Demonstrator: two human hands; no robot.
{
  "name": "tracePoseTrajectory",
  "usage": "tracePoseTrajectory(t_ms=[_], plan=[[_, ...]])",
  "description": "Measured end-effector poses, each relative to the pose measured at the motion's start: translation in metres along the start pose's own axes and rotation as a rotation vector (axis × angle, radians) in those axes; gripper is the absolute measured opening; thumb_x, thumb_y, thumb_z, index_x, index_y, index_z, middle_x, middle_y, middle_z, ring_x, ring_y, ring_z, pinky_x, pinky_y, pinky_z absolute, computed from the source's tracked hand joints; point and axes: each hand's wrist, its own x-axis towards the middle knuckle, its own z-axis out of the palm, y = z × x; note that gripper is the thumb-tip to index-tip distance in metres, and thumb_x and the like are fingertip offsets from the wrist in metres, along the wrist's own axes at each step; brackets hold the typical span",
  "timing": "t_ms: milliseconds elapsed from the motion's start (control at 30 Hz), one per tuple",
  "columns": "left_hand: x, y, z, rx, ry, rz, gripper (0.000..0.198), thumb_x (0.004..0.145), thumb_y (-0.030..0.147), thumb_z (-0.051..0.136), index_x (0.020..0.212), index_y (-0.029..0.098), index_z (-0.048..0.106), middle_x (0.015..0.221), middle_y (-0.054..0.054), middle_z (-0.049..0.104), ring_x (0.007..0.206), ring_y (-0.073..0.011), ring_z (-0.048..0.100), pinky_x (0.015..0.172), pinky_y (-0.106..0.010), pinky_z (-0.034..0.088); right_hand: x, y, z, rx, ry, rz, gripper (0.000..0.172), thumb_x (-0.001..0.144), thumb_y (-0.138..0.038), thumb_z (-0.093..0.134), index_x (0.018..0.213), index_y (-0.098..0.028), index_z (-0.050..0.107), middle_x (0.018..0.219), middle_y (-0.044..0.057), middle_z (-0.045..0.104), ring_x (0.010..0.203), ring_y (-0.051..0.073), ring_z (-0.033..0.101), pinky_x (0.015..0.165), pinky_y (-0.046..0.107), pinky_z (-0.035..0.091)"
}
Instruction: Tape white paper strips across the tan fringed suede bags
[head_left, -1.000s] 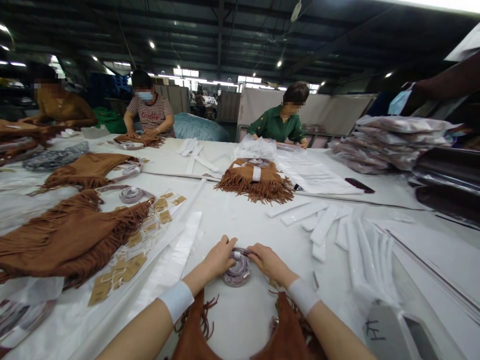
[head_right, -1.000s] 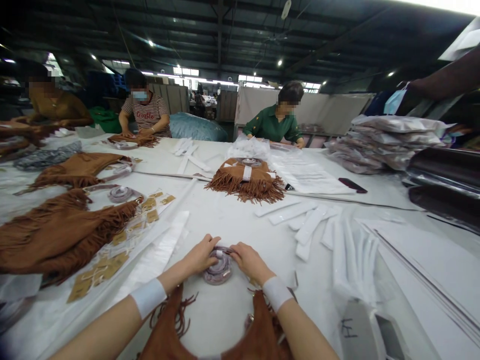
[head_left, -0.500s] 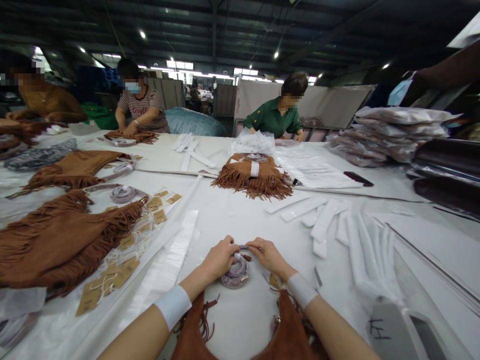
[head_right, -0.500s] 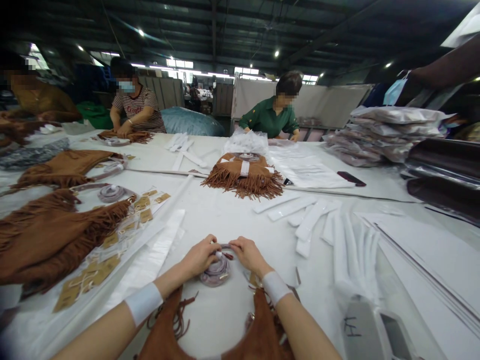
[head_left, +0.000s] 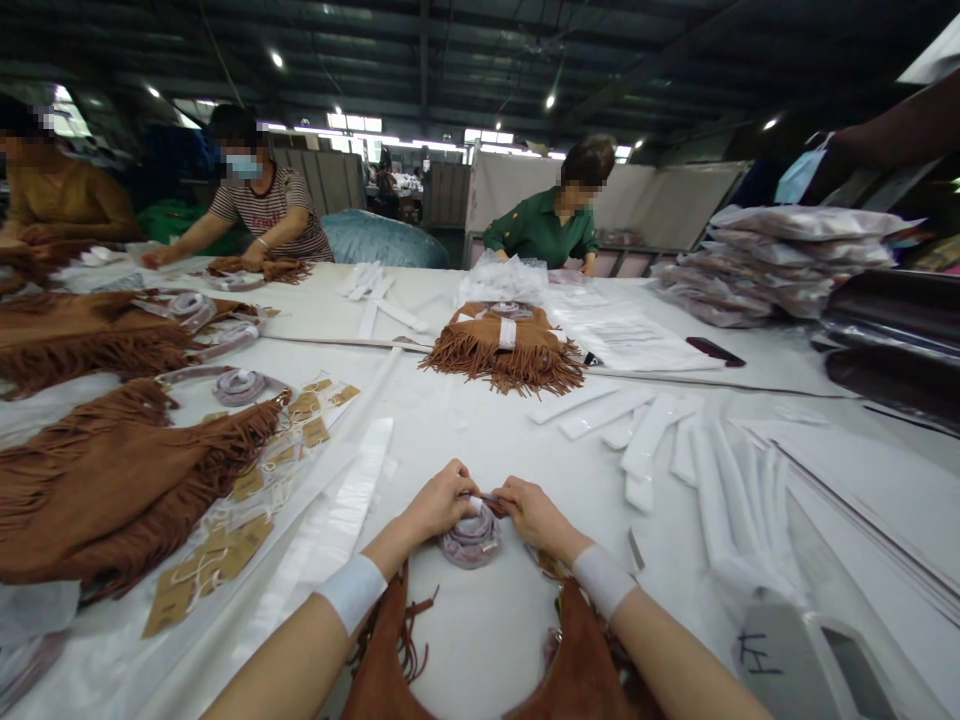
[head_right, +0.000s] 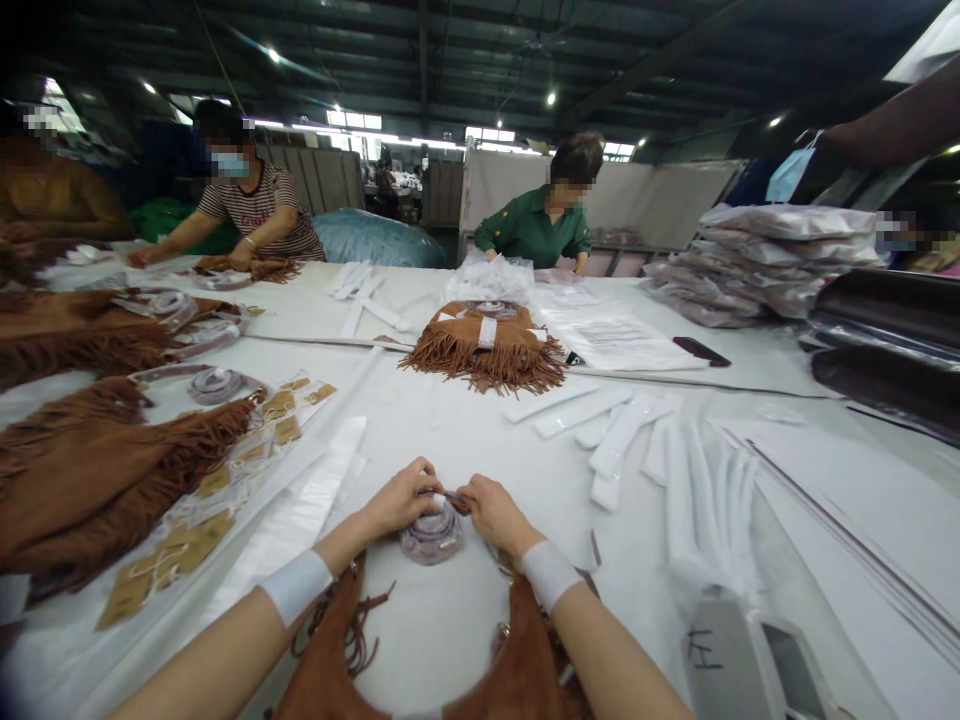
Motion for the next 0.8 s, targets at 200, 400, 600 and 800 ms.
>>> tracePoseTrajectory(t_ms=[200,400,600,800], plan=[[0.001,-0.002,0.009,0.02,0.089,-0.058,0.023,0.076,0.016,0.056,0.099,0.019,0.055,0.093,-0.002,0.055,0.09,-0.0172,0.053,0.081,-0.028,0.043,-0.004,-0.016,-0.003,-0.033,-0.012,0.063,0.034,0.094,-0.027,0.038,0.08,-0.018,0.068,0.08,0.004,0.06,0.077,0.015,0.055,0.072,0.025,0.037],[-0.002,0.004,0.007,0.101,0.055,-0.119,0.02,0.081,0.019,0.055,0.101,0.019,0.059,0.099,-0.005,0.059,0.095,-0.0189,0.055,0.086,-0.029,0.042,0.006,-0.03,0.008,-0.076,0.054,0.209,0.04,0.089,-0.049,0.049,0.073,-0.016,0.065,0.073,0.006,0.061,0.067,0.016,0.055,0.06,0.026,0.034],[-0.015,0.011,0.011,0.189,0.035,-0.259,0.03,0.089,0.032,0.05,0.116,0.023,0.06,0.105,-0.01,0.059,0.098,-0.0248,0.056,0.084,-0.034,0.042,0.0,-0.031,0.011,-0.052,0.048,0.246,0.032,0.091,-0.045,0.053,0.096,-0.016,0.063,0.092,0.005,0.064,0.08,0.016,0.06,0.074,0.032,0.049],[-0.018,0.008,0.017,0.228,0.024,-0.308,0.029,0.093,0.034,0.044,0.107,0.025,0.068,0.098,-0.007,0.063,0.096,-0.0219,0.058,0.083,-0.03,0.04,-0.032,-0.008,-0.03,-0.016,0.131,0.326,0.03,0.092,-0.04,0.054,0.112,-0.017,0.059,0.114,0.007,0.061,0.098,0.019,0.06,0.085,0.04,0.051]])
